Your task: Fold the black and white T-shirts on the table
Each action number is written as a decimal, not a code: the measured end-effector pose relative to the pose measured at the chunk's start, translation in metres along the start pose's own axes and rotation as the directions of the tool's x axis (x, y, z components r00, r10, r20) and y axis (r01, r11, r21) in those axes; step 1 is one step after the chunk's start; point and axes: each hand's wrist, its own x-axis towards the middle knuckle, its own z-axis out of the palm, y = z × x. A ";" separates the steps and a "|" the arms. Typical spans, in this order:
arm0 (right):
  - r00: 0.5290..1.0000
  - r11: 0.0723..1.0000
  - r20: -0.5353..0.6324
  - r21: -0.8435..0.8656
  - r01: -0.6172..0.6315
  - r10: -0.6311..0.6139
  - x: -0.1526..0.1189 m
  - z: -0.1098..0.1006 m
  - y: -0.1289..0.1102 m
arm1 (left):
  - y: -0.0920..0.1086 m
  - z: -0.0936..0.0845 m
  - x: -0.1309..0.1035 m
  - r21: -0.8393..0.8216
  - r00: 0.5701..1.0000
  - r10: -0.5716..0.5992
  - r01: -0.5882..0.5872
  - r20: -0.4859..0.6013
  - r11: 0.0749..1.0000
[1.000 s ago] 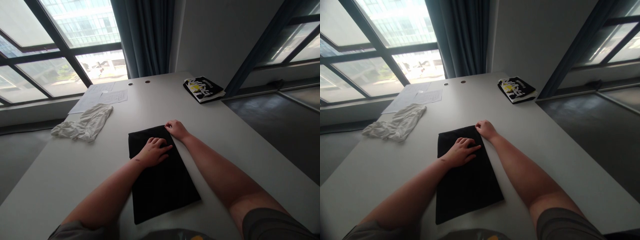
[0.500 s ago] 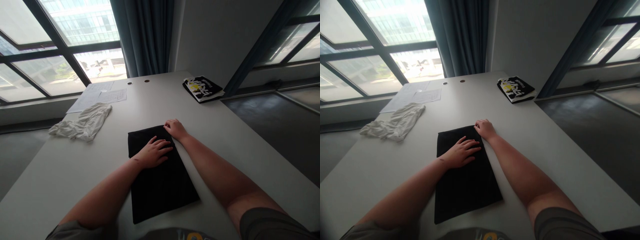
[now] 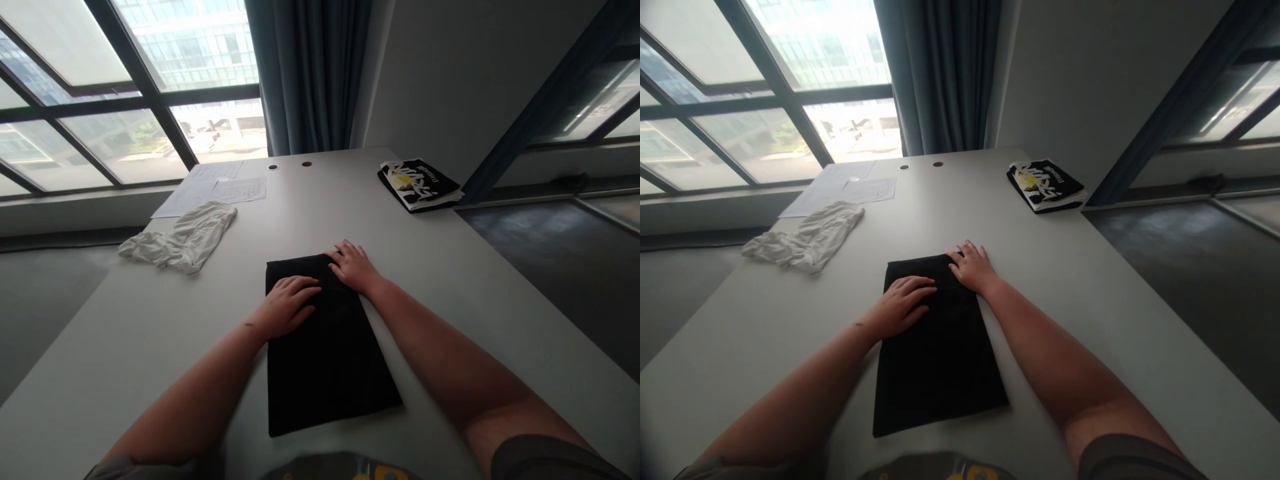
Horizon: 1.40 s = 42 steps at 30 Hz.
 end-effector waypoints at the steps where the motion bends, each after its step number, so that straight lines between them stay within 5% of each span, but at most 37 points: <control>1: 1.000 1.000 -0.002 -0.002 -0.005 0.005 -0.001 -0.002 0.000 | -0.006 -0.005 -0.015 0.020 0.995 -0.078 0.079 -0.055 0.997; 4: 0.989 0.996 -0.121 0.035 0.085 -0.080 -0.005 -0.016 -0.007 | -0.023 -0.015 -0.055 0.086 0.956 -0.253 0.267 -0.147 0.960; 7: 0.921 0.934 -0.212 0.076 0.348 -0.326 -0.012 -0.033 -0.032 | -0.029 -0.014 -0.070 0.127 0.940 -0.303 0.324 -0.158 0.937; 11: 0.787 0.785 -0.070 0.061 0.617 -0.613 -0.022 -0.035 -0.076 | -0.029 -0.005 -0.056 0.116 0.942 -0.306 0.322 -0.138 0.939; 14: 0.792 0.792 0.003 0.025 0.610 -0.610 -0.020 -0.026 -0.091 | -0.032 0.000 -0.047 -0.052 0.914 -0.381 0.377 -0.139 0.925; 18: 0.831 0.832 -0.028 -0.010 0.555 -0.555 -0.011 -0.023 -0.088 | -0.037 0.002 -0.048 -0.304 0.820 -0.540 0.475 -0.187 0.826; 25: 0.836 0.839 -0.072 -0.017 0.544 -0.544 -0.002 -0.027 -0.097 | -0.042 0.007 -0.051 -0.432 0.757 -0.623 0.502 -0.200 0.749; 30: 0.853 0.853 -0.002 -0.033 0.521 -0.521 0.000 -0.022 -0.100 | -0.038 -0.002 -0.050 -0.338 0.846 -0.491 0.409 -0.207 0.848; 36: 0.810 0.810 0.003 -0.004 0.586 -0.586 -0.005 -0.021 -0.085 | -0.037 -0.016 -0.054 -0.061 0.975 -0.193 0.187 -0.110 0.980; 42: 0.785 0.780 0.001 0.120 0.615 -0.619 -0.009 -0.024 -0.078 | -0.029 -0.018 -0.054 0.031 0.981 -0.189 0.191 -0.045 0.981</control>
